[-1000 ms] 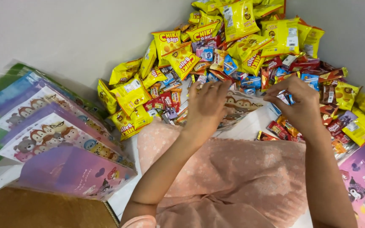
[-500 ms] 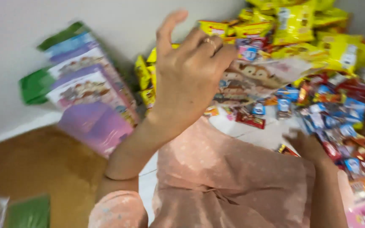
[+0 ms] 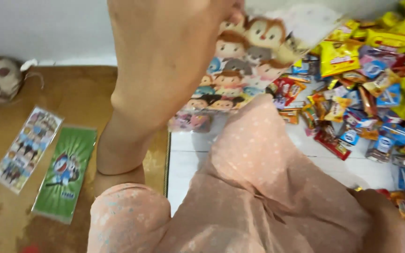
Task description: The person is manually packing individual snack packets into small decorative plastic bags while sitting on the floor.
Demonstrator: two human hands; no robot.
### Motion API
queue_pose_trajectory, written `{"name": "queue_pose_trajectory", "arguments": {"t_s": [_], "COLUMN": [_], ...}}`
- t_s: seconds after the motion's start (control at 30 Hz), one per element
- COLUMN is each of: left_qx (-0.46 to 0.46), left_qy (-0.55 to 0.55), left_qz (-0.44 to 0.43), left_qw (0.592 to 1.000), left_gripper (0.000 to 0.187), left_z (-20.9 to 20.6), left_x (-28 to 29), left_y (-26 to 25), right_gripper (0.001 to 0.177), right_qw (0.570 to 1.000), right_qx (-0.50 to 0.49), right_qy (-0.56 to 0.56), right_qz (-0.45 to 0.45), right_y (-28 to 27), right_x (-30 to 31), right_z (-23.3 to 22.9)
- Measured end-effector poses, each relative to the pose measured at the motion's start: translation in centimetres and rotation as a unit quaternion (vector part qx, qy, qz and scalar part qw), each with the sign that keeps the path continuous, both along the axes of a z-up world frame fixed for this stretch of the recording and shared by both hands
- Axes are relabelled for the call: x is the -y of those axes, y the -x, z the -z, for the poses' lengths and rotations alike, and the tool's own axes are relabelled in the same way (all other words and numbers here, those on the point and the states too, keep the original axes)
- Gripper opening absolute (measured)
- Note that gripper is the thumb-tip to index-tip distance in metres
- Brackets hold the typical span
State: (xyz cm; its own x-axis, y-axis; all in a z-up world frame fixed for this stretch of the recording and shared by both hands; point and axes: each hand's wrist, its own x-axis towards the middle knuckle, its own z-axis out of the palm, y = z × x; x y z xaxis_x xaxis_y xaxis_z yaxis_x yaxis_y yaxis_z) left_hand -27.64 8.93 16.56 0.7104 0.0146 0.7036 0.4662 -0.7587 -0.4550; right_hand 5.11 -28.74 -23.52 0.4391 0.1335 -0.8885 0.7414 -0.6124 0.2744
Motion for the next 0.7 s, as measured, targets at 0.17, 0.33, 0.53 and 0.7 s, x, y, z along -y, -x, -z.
{"name": "queue_pose_trajectory", "arguments": {"t_s": [0.17,0.33,0.53,0.7], "left_qx": [0.028,0.017,-0.044,0.006], "left_qy": [0.033,0.156,0.373,0.328], "left_qz": [-0.009,-0.041,-0.160,-0.162], "left_qw": [0.999,0.987,0.913,0.931], "left_gripper": [0.016,0.016,0.022,0.016], "left_z": [2.8,10.4,22.2,26.1], "left_x": [-0.3,-5.2,-14.9,-18.9], "left_y": [4.7,6.0,4.4,4.0], "right_gripper": [0.080,0.084,0.083,0.086], "right_qw": [0.970,0.961,0.952,0.939], "right_qx": [0.108,0.128,0.137,0.149], "right_qy": [-0.051,-0.069,-0.066,-0.101], "right_qz": [0.211,0.234,0.266,0.293], "right_y": [-0.4,-0.9,-0.6,1.6], "right_x": [0.2,0.4,0.2,-0.7], "right_z": [2.7,3.7,3.3,-0.1]}}
